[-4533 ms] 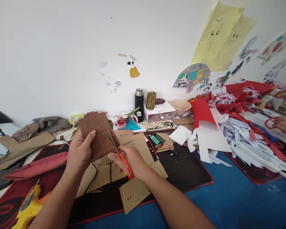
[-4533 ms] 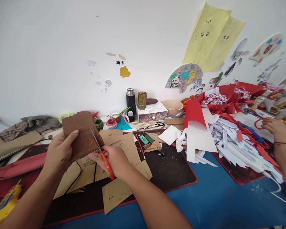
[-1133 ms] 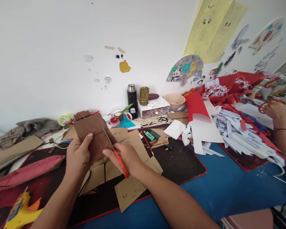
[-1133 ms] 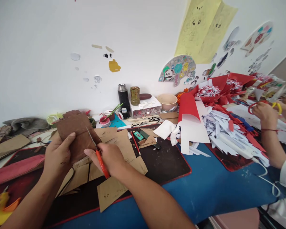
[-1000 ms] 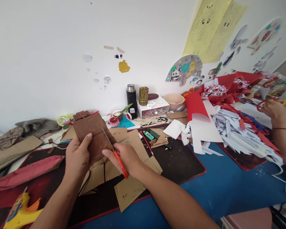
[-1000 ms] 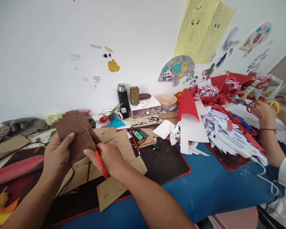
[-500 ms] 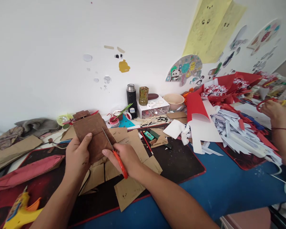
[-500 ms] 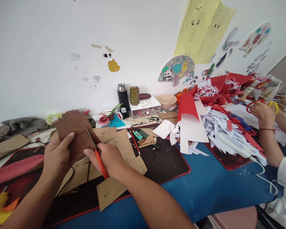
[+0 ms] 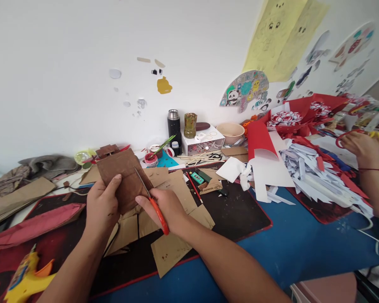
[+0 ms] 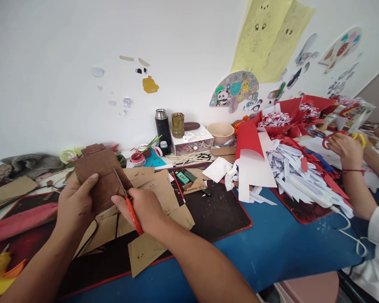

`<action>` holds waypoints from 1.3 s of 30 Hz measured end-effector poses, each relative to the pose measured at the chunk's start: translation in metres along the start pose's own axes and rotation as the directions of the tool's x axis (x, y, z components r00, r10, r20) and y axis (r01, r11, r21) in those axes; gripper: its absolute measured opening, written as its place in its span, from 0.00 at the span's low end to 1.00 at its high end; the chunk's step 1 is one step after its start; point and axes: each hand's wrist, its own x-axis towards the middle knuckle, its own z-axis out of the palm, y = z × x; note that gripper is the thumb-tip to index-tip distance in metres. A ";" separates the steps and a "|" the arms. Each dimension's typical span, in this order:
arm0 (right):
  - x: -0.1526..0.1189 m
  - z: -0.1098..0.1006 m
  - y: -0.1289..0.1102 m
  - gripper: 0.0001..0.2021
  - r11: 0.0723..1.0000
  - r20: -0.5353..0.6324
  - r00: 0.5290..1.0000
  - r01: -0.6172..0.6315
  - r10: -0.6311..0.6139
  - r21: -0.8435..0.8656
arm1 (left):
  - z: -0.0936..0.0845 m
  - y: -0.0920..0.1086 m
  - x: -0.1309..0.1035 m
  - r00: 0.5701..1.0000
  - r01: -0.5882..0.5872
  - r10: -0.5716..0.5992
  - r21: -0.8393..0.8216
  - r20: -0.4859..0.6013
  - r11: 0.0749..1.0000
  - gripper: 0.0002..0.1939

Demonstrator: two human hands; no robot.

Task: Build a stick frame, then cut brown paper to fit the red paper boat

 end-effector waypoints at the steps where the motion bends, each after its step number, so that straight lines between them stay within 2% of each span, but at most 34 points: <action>1: 0.000 0.001 0.001 0.28 1.000 -0.005 1.000 0.004 -0.004 0.009 | 0.000 -0.001 0.001 1.000 -0.006 0.006 0.005 -0.002 1.000 0.19; 8: 0.003 0.003 0.008 0.27 0.998 0.035 0.999 0.009 -0.011 0.060 | 0.000 -0.001 0.001 0.999 0.037 -0.037 0.021 -0.011 0.999 0.20; 13: 0.003 -0.005 0.003 0.28 0.986 0.142 0.990 -0.049 0.027 0.157 | 0.001 0.008 0.001 0.997 -0.069 0.069 0.016 -0.036 0.998 0.20; 17: 0.003 -0.008 0.002 0.27 0.961 0.217 0.976 -0.091 0.034 0.261 | -0.002 0.007 0.002 0.997 -0.066 0.065 -0.024 -0.042 0.998 0.21; 23: 0.005 -0.011 0.005 0.24 0.956 0.231 0.973 -0.079 0.011 0.284 | -0.007 0.001 0.001 0.977 -0.199 0.203 0.054 -0.070 0.978 0.17; 26: 0.002 -0.010 0.002 0.22 0.980 0.224 0.975 -0.046 0.002 0.191 | -0.006 0.010 0.004 0.977 -0.143 0.128 -0.080 -0.168 0.987 0.12; 28: 0.001 -0.007 0.001 0.20 0.992 0.209 0.978 0.000 -0.026 0.123 | -0.008 0.019 0.007 0.963 -0.159 0.126 -0.127 -0.239 0.979 0.09; 30: 0.000 -0.003 0.002 0.17 0.989 0.184 0.983 -0.004 -0.023 0.149 | -0.010 0.025 0.011 0.953 -0.184 0.144 -0.131 -0.266 0.974 0.08; 35: 0.008 -0.003 0.004 0.18 0.879 0.075 0.986 -0.164 0.146 0.447 | -0.016 0.024 0.018 0.979 -0.079 0.051 -0.140 -0.195 0.987 0.13; 39: 0.013 -0.007 0.006 0.22 0.831 0.076 0.987 -0.159 0.140 0.533 | -0.014 0.021 0.017 0.995 0.018 -0.030 -0.115 -0.098 0.993 0.16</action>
